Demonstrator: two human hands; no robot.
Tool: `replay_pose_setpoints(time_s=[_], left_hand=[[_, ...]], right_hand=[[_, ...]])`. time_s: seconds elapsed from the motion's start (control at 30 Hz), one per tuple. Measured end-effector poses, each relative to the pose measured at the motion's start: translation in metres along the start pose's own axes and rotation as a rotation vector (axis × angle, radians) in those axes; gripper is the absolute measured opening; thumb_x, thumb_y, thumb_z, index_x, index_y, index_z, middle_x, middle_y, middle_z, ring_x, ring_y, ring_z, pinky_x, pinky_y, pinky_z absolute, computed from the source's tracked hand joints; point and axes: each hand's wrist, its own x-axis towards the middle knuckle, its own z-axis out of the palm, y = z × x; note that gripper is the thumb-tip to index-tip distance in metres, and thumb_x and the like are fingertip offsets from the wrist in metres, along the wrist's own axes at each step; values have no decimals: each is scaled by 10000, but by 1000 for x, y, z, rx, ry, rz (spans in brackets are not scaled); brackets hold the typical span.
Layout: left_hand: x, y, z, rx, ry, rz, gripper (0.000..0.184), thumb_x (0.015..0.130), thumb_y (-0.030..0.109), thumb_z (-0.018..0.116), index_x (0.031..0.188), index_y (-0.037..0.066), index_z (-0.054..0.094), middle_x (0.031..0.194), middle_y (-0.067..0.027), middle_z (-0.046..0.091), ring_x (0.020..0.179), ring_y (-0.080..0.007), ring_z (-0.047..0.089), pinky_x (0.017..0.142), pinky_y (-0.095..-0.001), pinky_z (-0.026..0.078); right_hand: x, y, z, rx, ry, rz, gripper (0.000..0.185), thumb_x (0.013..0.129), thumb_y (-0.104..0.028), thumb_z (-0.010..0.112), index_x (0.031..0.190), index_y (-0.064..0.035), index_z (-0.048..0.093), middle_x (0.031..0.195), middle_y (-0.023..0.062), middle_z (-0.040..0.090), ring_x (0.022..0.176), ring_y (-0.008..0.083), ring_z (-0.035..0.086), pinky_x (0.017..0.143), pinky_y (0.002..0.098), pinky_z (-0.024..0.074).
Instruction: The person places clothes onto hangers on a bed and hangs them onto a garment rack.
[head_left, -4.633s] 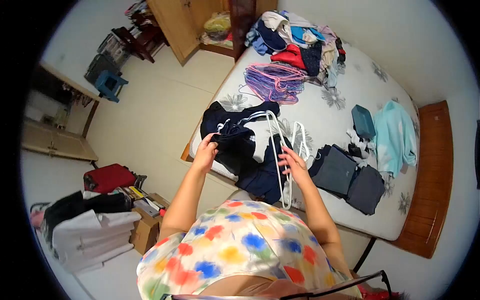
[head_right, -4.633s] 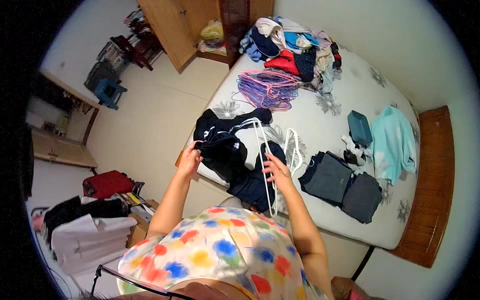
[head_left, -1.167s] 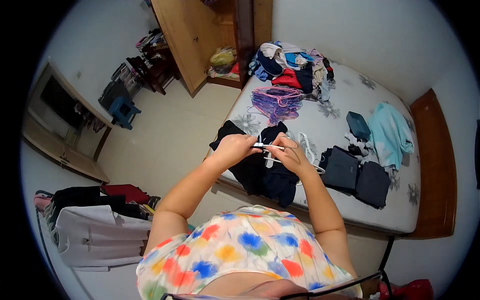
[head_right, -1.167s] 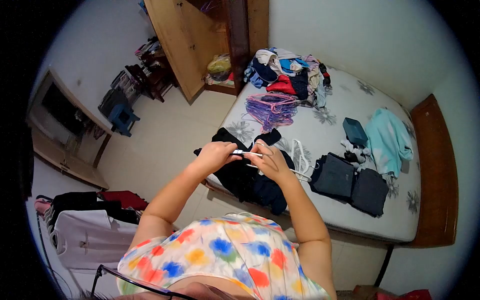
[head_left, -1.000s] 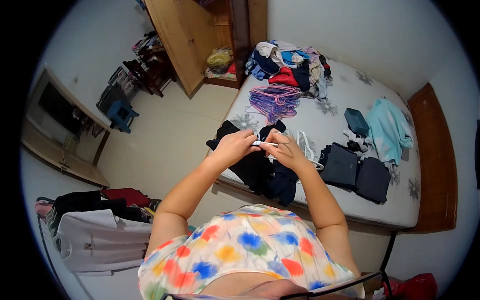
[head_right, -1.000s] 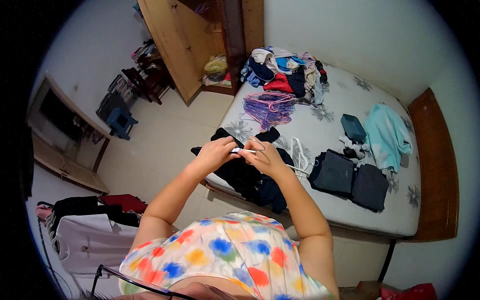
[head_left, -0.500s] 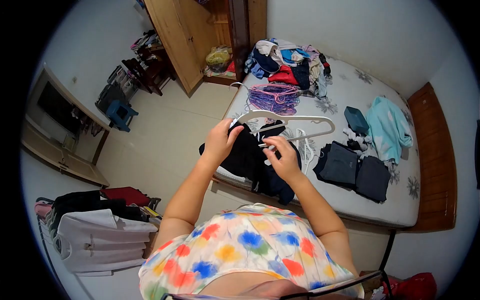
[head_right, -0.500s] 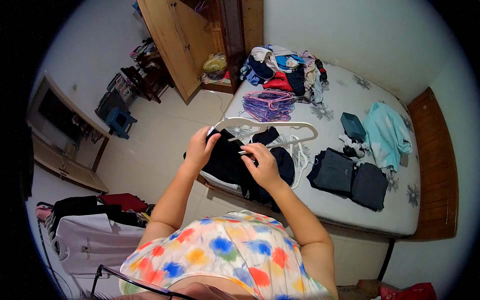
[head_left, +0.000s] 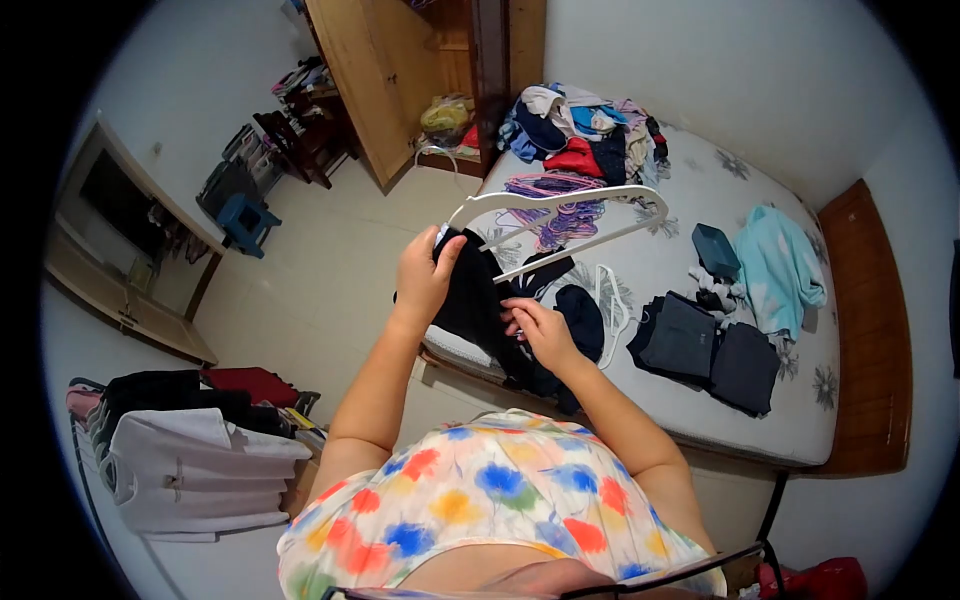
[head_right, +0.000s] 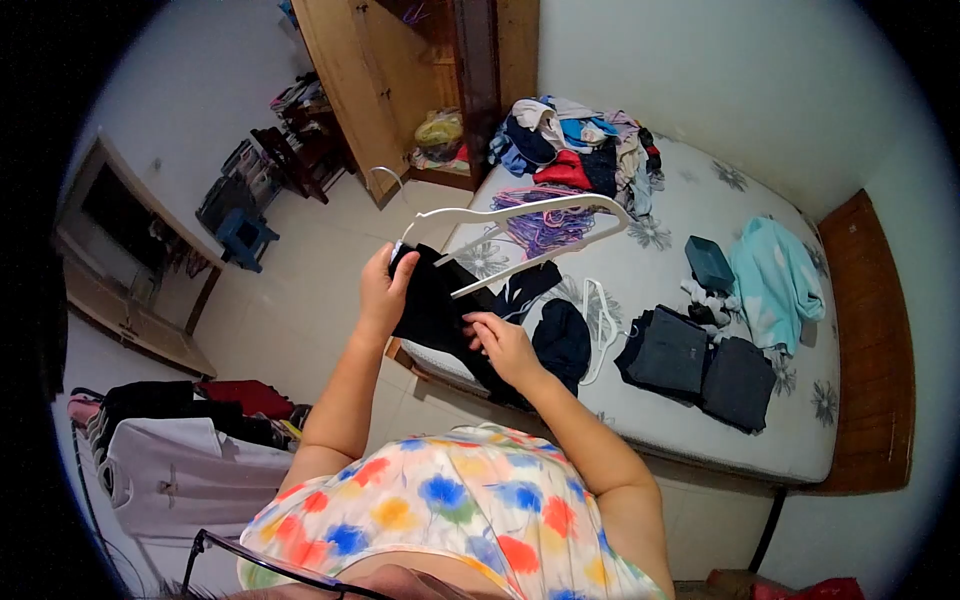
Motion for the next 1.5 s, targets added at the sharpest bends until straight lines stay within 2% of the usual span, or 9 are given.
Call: replay_pose_setpoints(time_s=[0.17,0.27,0.47,0.6,0.77,0.87,0.97,1.33,1.5], left_hand=[[0,7,-9,-155,88,53,281,900,252,618,814,0,529,660,-95,464,618,-192,414,592,-306,375],[-1,7,-14,-167,79,43,287,901,257,617,807,2,524,657,-80,450,617,-183,403,586,-299,365],[-5,0,-18,-79,23,59,295,886,254,625,789,-2,515,661,-106,448,611,-220,413,574,-317,365],[-9,-14,-22,-40,12,28,297,871,248,636,783,-7,513,687,-163,492,610,-307,454,577,-346,392],[-15,-27,-29,40,-48,15,314,856,254,649,761,-7,505,672,-153,472,610,-309,453,570,-353,388],[-14,-27,-30,70,-88,60,319,834,262,677,756,-3,518,668,-149,464,599,-309,439,555,-357,379],[-12,-28,-32,154,-180,92,288,809,267,705,770,18,566,688,-126,510,595,-302,483,545,-359,400],[-10,-10,-18,197,-176,234,221,767,225,732,811,45,610,705,-96,526,600,-286,535,536,-353,418],[-9,-29,-25,169,-115,151,207,789,229,720,856,52,637,719,-82,546,596,-270,539,535,-345,420]], right_hand=[[14,33,-3,-609,-21,175,293,904,-336,497,1028,-122,655,962,190,646,887,407,595,786,444,483],[20,55,-8,-686,-133,262,329,904,-357,480,967,-98,672,968,194,648,921,391,598,798,452,476],[33,69,-29,-683,19,214,191,735,-243,707,783,-59,694,870,179,607,864,367,600,780,425,486],[36,61,-79,-686,118,120,222,700,-91,711,920,-81,680,941,158,589,855,346,614,727,397,511],[19,1,-129,-245,231,262,270,712,31,621,980,-2,625,920,91,580,606,161,590,552,284,490],[11,-21,-147,-337,179,79,385,667,18,592,1050,-2,620,1000,122,550,909,227,570,798,303,457],[10,-24,-161,-436,144,43,424,649,5,584,1071,-12,624,1036,133,524,1033,266,513,886,312,412],[17,-70,-106,-563,75,-28,577,699,-30,592,1270,-66,514,1054,140,501,983,277,545,869,327,444],[21,-71,-102,119,81,43,528,820,0,569,1330,-89,464,1277,166,539,809,240,631,736,318,503]])
